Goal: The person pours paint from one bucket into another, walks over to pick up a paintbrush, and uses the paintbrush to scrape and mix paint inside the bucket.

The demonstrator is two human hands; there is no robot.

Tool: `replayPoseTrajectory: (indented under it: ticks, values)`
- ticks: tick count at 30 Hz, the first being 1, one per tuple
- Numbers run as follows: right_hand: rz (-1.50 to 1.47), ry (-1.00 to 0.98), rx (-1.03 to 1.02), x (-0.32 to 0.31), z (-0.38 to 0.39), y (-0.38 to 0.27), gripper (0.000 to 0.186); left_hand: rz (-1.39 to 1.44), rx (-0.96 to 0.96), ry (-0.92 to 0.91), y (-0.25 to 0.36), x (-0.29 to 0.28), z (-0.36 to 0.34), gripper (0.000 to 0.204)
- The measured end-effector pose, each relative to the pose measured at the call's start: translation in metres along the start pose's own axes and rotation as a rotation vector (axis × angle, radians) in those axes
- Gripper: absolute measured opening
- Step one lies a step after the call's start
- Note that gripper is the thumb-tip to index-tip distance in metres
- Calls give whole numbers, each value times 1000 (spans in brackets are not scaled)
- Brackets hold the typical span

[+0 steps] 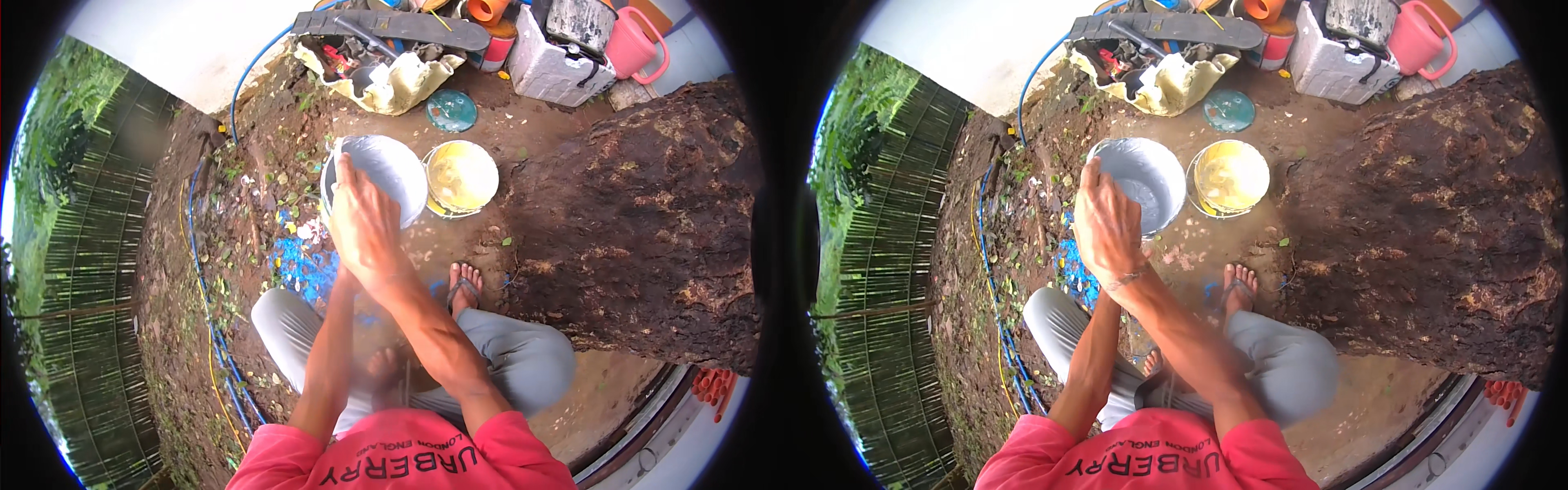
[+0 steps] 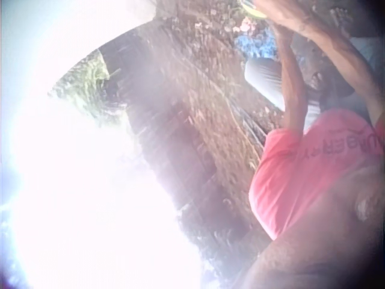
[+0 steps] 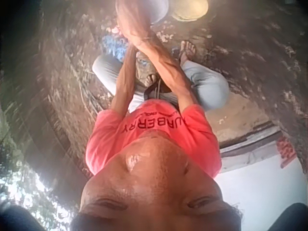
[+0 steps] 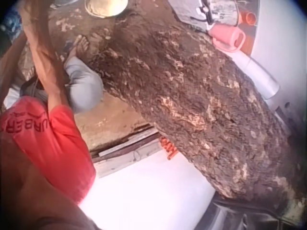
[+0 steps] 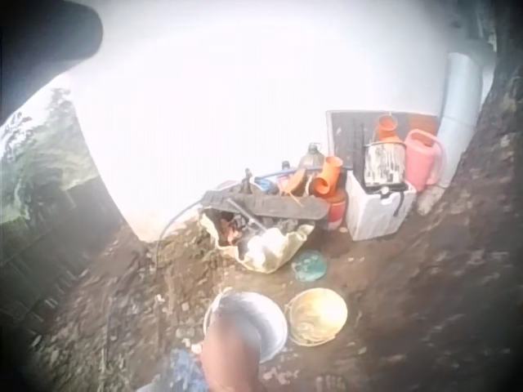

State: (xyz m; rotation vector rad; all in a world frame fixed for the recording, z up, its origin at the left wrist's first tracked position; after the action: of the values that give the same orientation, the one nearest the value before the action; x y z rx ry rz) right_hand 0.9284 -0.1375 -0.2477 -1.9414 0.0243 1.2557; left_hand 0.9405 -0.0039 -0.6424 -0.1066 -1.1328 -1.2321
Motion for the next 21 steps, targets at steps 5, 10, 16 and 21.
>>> replayPoseTrajectory:
  ticks: [5, 10, 16, 21]
  values:
    - [-195, -133, -37, 9, -8, 28, 34, -260, 78, 787, 77, -72, 52, 45]
    - [-552, -573, 40, 34, 6, 56, 31, -594, 352, 318, 199, 62, 57, 44]
    - [-660, -627, -24, 14, 20, 52, 35, -902, 387, -105, 256, 194, 85, 34]
    - [-634, -648, 14, 4, 27, 58, 37, -1066, 298, -291, 241, 217, 87, 32]
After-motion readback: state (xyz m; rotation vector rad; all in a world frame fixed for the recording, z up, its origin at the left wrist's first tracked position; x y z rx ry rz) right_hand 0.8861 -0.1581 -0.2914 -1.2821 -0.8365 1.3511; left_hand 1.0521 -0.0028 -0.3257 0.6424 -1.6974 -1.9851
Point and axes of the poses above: each hand's wrist, its own z-axis away from the middle knuckle, its own x-axis out of the palm, y = z × x, the point moved 10 cm from there along -z, towards the middle knuckle, and after that the axes turned 8 degrees about z, right-handed, at the moved point
